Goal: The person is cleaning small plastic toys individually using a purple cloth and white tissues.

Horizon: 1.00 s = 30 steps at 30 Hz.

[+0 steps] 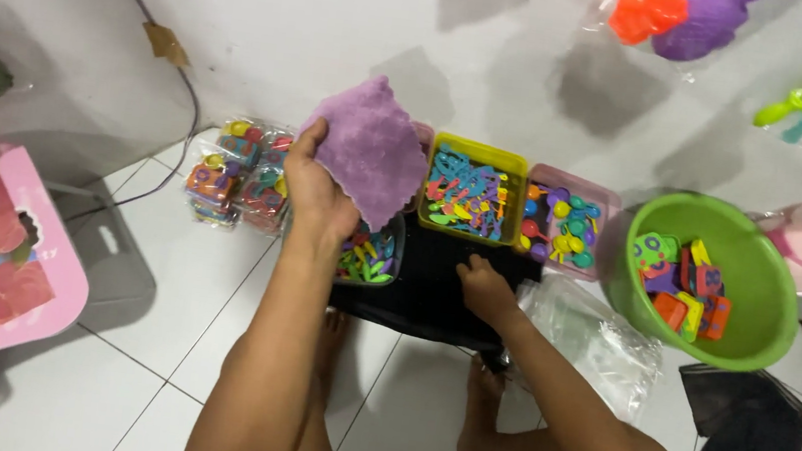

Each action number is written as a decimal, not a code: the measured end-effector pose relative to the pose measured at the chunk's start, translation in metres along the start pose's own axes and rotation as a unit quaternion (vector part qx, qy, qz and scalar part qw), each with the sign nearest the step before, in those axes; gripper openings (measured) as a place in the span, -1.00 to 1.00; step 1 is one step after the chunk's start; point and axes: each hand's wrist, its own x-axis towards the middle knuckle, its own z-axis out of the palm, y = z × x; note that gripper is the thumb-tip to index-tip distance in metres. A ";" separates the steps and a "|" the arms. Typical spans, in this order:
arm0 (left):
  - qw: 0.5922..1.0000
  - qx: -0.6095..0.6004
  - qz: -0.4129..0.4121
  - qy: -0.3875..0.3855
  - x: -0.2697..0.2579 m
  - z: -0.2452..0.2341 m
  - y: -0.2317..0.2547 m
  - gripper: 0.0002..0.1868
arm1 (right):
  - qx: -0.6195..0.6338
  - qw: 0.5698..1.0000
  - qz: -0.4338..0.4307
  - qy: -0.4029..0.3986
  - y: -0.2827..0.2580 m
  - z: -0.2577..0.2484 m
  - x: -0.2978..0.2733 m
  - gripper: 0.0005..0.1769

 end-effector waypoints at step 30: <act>0.999 0.013 0.044 0.002 0.011 0.009 0.009 -0.66 | 0.186 0.965 -0.080 0.165 -0.121 -0.100 0.071 -0.57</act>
